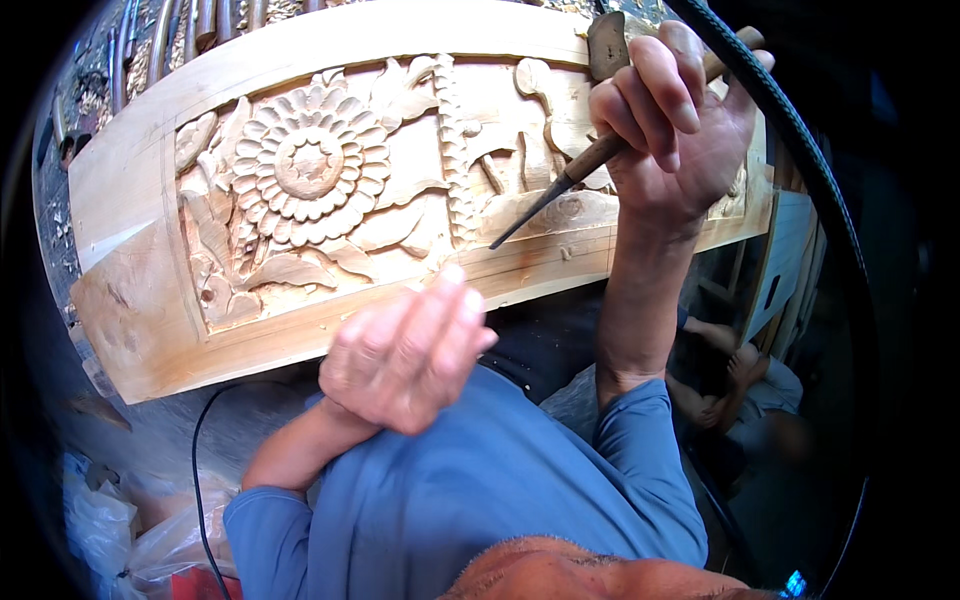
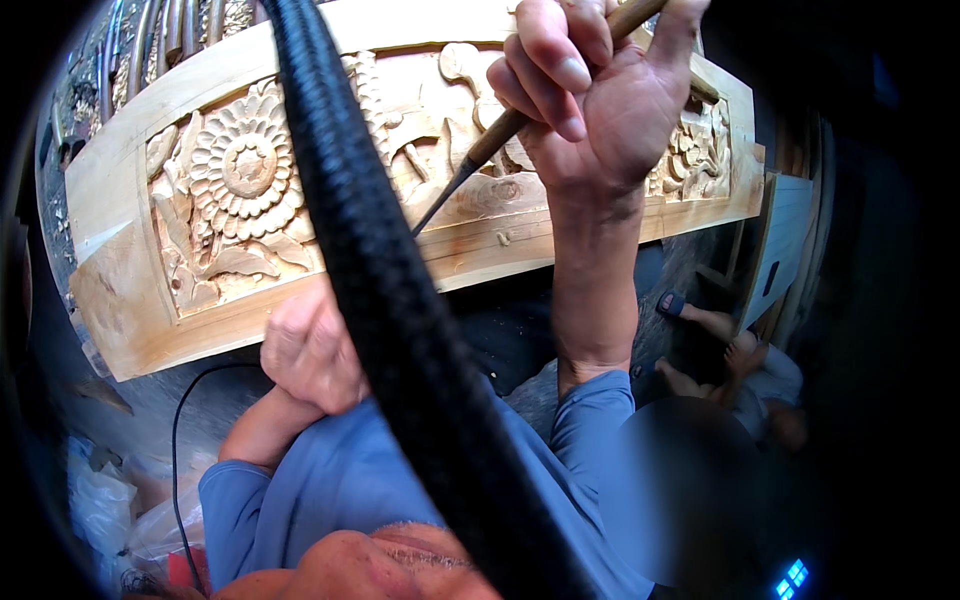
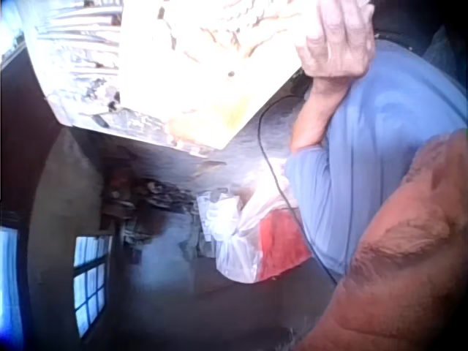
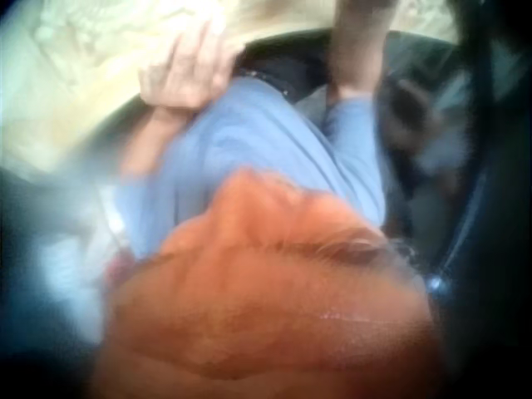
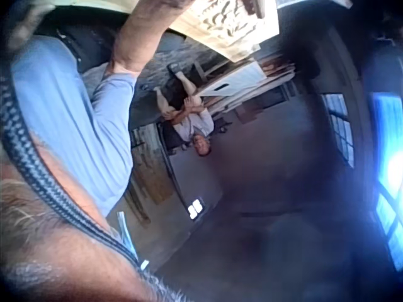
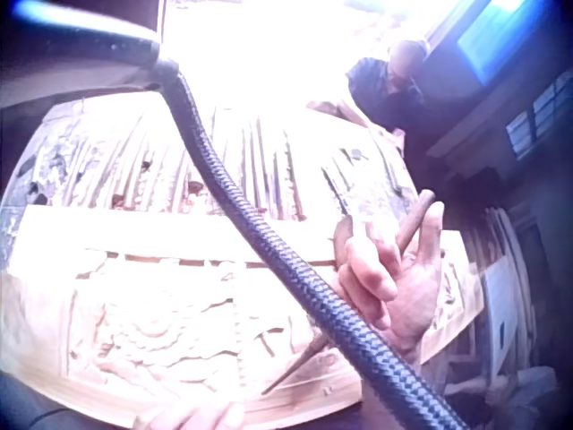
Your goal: The person carves intricate floral designs into a wooden panel using a chisel and a mallet, tapping the tool to remove small pieces of wood.
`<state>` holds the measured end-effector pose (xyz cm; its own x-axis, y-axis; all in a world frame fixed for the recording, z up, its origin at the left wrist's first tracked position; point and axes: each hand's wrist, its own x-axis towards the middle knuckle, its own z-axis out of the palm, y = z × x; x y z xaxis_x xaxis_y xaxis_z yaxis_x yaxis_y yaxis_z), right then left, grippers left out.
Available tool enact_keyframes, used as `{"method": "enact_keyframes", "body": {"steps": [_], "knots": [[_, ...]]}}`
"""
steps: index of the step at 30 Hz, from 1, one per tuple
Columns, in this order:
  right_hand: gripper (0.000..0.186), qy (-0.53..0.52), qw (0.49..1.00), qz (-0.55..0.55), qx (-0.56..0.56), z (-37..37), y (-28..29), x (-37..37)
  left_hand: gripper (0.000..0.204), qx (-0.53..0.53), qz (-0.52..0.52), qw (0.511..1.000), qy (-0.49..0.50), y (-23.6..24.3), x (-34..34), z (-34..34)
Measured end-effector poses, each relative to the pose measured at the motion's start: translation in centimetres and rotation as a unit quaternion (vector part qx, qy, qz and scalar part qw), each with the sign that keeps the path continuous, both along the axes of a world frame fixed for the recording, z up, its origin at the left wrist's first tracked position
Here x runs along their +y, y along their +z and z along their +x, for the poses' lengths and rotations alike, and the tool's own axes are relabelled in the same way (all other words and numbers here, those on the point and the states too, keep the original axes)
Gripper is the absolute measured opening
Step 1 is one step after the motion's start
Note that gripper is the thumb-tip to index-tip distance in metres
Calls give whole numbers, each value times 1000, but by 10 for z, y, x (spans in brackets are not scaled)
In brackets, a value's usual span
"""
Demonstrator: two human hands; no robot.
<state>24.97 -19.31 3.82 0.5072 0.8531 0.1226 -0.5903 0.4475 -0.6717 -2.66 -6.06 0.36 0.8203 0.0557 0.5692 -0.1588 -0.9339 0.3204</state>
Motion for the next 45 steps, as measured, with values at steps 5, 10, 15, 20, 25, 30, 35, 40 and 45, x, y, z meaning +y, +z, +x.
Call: {"method": "enact_keyframes", "body": {"steps": [5,10,15,20,25,30,35,40,45], "knots": [[66,-19,1000,4,21,-3,-5,5,32,64,-31,997,-15,-3,10,4],[69,-81,995,33,-39,-22,9,6,33,-7,-116,988,-100,-15,11,-9],[67,-64,985,25,-157,-59,34,5,33,-11,-124,989,-84,-17,5,1],[62,-24,971,48,-235,-84,45,10,38,-14,-96,993,-66,-29,-12,8],[68,-7,961,28,-277,-97,47,7,36,-21,-113,993,-24,-31,-12,14],[72,6,960,-3,-280,-97,54,15,37,-29,-125,991,-47,-30,-6,14],[73,-7,956,-17,-294,-100,55,19,37,-39,-124,991,-39,-32,-7,17],[73,-8,955,-39,-293,-99,57,21,29,-18,-130,990,-60,-28,-5,15],[72,12,962,-75,-263,-97,55,34,36,-37,-140,987,-74,-40,-5,13]]}}
